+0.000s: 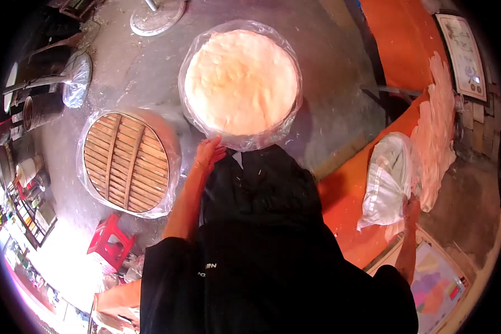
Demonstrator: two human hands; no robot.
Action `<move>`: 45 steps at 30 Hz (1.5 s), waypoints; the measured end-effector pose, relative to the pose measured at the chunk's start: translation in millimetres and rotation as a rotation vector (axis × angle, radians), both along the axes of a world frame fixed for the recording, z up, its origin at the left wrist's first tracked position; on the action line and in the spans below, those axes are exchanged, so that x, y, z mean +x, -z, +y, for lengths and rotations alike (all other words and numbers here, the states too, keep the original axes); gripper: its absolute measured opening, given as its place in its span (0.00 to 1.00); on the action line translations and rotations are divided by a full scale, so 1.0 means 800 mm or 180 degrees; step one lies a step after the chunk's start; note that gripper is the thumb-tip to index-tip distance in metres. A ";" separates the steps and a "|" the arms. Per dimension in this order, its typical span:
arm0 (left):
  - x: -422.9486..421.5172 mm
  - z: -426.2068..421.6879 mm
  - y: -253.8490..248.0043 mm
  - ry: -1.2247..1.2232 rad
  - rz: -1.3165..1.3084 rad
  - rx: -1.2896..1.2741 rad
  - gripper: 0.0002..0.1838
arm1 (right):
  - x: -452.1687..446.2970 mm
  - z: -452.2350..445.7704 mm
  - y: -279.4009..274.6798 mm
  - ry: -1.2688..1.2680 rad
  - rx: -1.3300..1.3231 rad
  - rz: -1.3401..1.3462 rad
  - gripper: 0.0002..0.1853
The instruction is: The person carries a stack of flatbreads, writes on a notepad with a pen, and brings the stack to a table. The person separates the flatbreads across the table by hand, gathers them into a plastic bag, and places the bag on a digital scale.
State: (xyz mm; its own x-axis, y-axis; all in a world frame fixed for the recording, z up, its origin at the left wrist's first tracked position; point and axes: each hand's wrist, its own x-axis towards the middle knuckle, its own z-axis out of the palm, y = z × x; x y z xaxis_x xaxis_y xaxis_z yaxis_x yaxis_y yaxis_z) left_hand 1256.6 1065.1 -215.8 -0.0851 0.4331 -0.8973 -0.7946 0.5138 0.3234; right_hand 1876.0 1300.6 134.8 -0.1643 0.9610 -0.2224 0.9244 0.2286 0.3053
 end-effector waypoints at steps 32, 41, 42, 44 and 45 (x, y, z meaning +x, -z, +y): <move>0.061 0.103 -0.173 -0.1614 0.0180 0.0867 0.24 | -0.708 0.242 0.362 -0.2024 -0.1025 0.2579 0.24; 0.053 0.104 -0.186 -0.1900 0.0052 0.0758 0.16 | -0.753 0.310 0.393 -0.1185 -0.1379 0.2845 0.18; 0.054 0.107 -0.188 -0.1932 0.0024 0.0758 0.16 | -0.752 0.309 0.390 -0.1272 -0.1118 0.3631 0.17; 0.049 0.114 -0.189 -0.1829 -0.0006 0.0850 0.12 | -0.745 0.304 0.350 -0.1226 -0.1534 0.3935 0.17; 0.047 0.116 -0.186 -0.1856 -0.0013 0.0870 0.12 | -0.742 0.299 0.332 -0.1143 -0.1941 0.4263 0.17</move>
